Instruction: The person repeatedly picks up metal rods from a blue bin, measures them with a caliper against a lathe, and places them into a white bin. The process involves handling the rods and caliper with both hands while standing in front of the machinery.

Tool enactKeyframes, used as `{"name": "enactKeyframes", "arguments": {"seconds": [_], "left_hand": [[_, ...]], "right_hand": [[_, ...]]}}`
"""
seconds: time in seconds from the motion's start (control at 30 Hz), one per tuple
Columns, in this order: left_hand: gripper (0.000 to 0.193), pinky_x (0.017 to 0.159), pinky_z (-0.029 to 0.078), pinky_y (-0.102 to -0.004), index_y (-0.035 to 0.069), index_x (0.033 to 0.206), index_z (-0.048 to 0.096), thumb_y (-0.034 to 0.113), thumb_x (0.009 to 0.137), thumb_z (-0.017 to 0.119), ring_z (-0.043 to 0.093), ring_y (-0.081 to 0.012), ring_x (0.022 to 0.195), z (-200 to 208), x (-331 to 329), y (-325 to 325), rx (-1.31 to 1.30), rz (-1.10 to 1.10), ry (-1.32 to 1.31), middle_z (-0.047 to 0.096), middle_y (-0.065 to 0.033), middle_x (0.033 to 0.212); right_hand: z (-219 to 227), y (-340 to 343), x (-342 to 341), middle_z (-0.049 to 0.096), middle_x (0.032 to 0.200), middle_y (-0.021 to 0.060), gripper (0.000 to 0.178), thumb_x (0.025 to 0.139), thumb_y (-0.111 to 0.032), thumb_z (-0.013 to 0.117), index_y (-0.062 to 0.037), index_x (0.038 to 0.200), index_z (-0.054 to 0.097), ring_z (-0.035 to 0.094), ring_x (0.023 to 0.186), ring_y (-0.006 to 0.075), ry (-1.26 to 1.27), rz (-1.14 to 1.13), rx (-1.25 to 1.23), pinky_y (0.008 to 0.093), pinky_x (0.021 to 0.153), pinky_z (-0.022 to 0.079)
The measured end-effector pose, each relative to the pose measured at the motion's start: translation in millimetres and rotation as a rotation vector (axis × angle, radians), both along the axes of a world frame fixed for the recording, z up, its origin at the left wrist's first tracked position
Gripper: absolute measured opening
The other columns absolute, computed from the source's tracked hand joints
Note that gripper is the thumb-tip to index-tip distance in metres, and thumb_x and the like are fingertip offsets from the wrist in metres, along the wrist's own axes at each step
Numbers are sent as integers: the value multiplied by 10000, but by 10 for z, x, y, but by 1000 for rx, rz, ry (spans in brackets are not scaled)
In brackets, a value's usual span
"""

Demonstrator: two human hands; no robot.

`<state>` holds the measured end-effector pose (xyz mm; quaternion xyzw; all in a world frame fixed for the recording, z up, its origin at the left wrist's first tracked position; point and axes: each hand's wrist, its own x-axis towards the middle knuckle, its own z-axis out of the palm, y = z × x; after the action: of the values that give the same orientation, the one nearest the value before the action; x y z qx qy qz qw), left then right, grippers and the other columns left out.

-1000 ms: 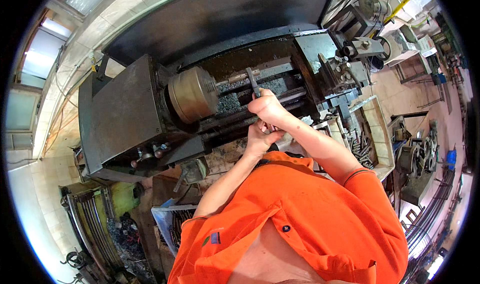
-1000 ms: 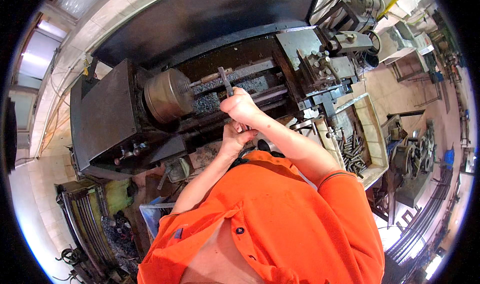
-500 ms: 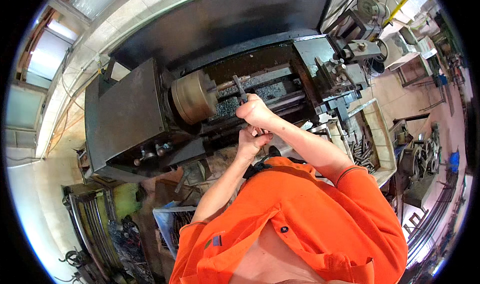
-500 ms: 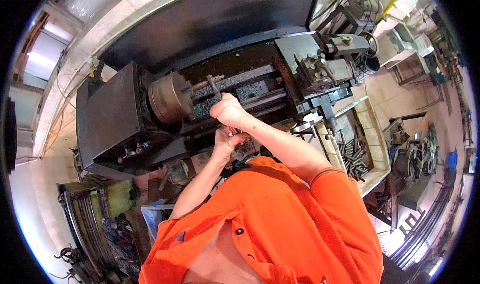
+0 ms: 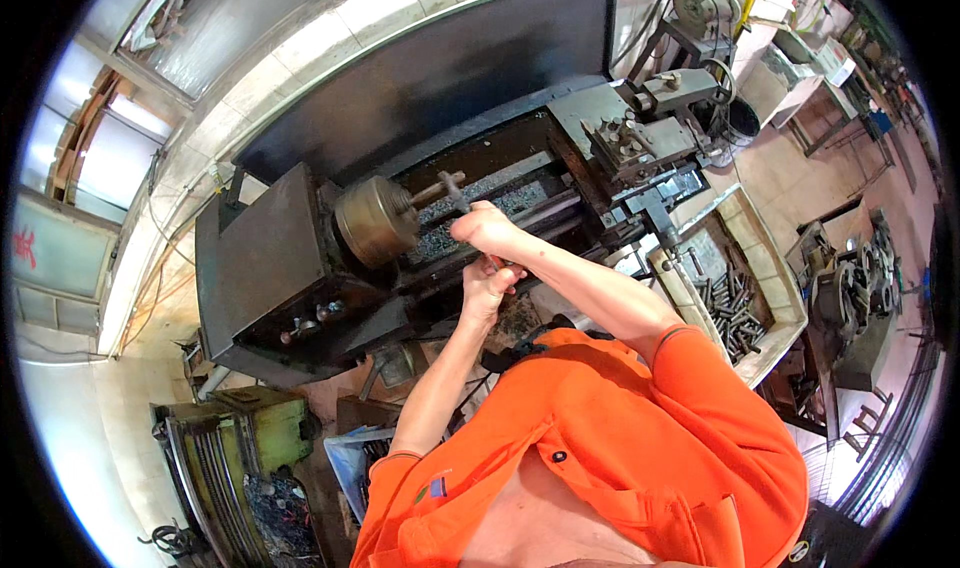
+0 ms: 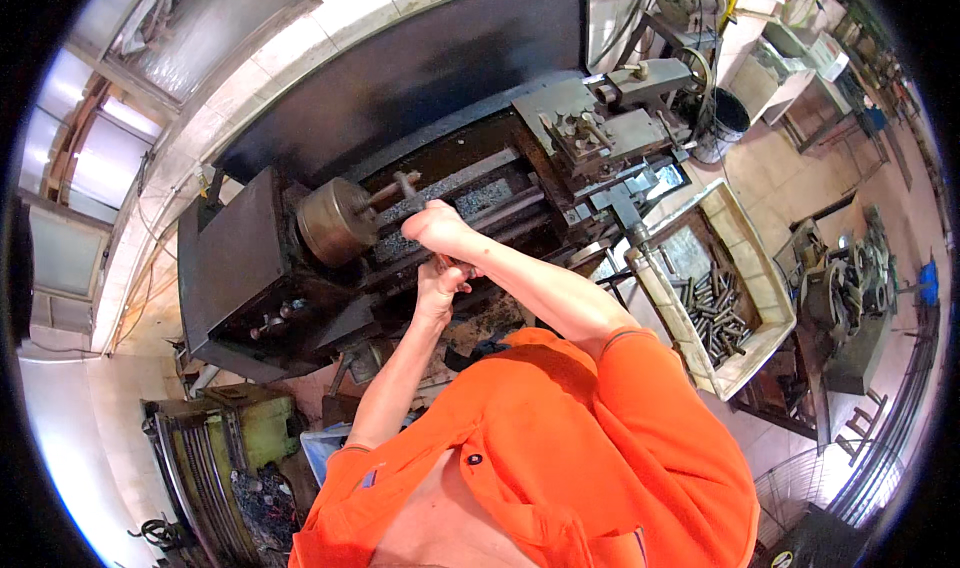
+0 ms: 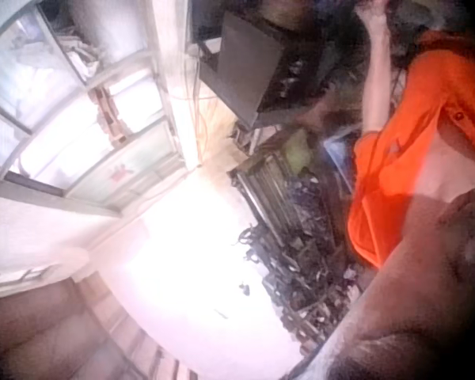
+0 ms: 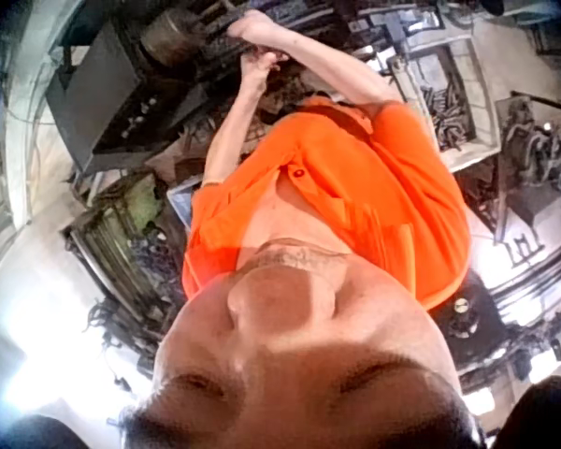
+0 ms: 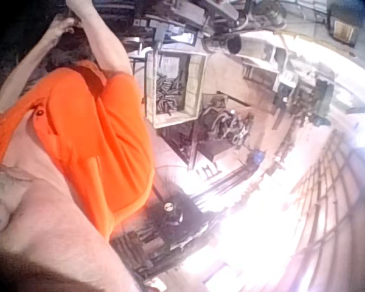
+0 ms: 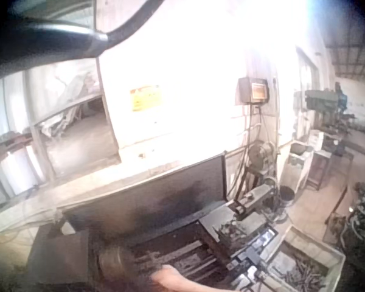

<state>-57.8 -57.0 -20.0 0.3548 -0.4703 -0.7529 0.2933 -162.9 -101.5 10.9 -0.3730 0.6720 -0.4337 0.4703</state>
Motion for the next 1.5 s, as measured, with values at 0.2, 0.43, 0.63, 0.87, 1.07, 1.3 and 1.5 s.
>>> {"name": "enactKeyframes", "arguments": {"seconds": [0.2, 0.43, 0.63, 0.87, 1.07, 1.3, 1.5], "left_hand": [[280, 480, 408, -203, 29, 819, 566, 174, 641, 726, 546, -79, 613, -94, -101, 41, -8, 24, 87, 595, -14, 729], [272, 509, 406, -214, 9, 802, 558, 150, 637, 722, 522, -80, 605, -44, -140, 37, -19, 14, 125, 582, -23, 727], [260, 506, 395, -221, 58, 692, 475, 77, 607, 720, 481, -63, 582, -313, 7, -48, -49, 94, 49, 475, 36, 640], [227, 524, 406, -234, 40, 725, 499, 25, 625, 702, 497, -74, 598, -229, -189, 5, -11, 34, 80, 521, 15, 677], [261, 585, 415, -227, 44, 737, 505, 88, 616, 732, 477, -69, 684, -188, -343, -48, -15, -161, 118, 518, 8, 730], [535, 697, 468, -305, -22, 941, 533, 243, 536, 760, 589, -185, 755, 50, -328, 148, -586, -486, -343, 599, -99, 826], [749, 784, 475, -392, 29, 1105, 497, 359, 494, 776, 588, -308, 916, 174, -343, 537, -956, -594, -590, 588, -154, 988]], "right_hand": [[-187, 77, -138, 524, 630, 81, 232, 652, -173, 623, 35, 703, 534, 491, 613, 159, -122, -11, -109, 328, 569, 431], [-49, 91, -222, 469, 542, 47, 205, 662, -166, 601, 16, 659, 506, 465, 527, 134, -234, 26, -8, 320, 479, 394], [-93, 12, -36, 575, 729, 189, 275, 634, -184, 624, 31, 782, 537, 582, 754, 265, 79, 98, -52, 339, 659, 459], [-235, -13, -190, 543, 651, 167, 98, 609, -127, 573, -34, 589, 548, 560, 661, 346, 233, 135, -136, 375, 593, 451], [-368, 165, -484, 516, 607, 103, 90, 662, -106, 545, -23, 630, 544, 516, 582, 239, 31, -134, -108, 337, 537, 414], [-163, 1043, -548, 536, 702, 46, 141, 658, 7, 481, -31, 788, 521, 516, 646, 162, -446, -411, -317, 289, 614, 422], [-96, 1897, -352, 545, 749, 34, 404, 687, 29, 472, -56, 1078, 525, 535, 632, 128, -429, -647, -198, 282, 553, 460]]}}
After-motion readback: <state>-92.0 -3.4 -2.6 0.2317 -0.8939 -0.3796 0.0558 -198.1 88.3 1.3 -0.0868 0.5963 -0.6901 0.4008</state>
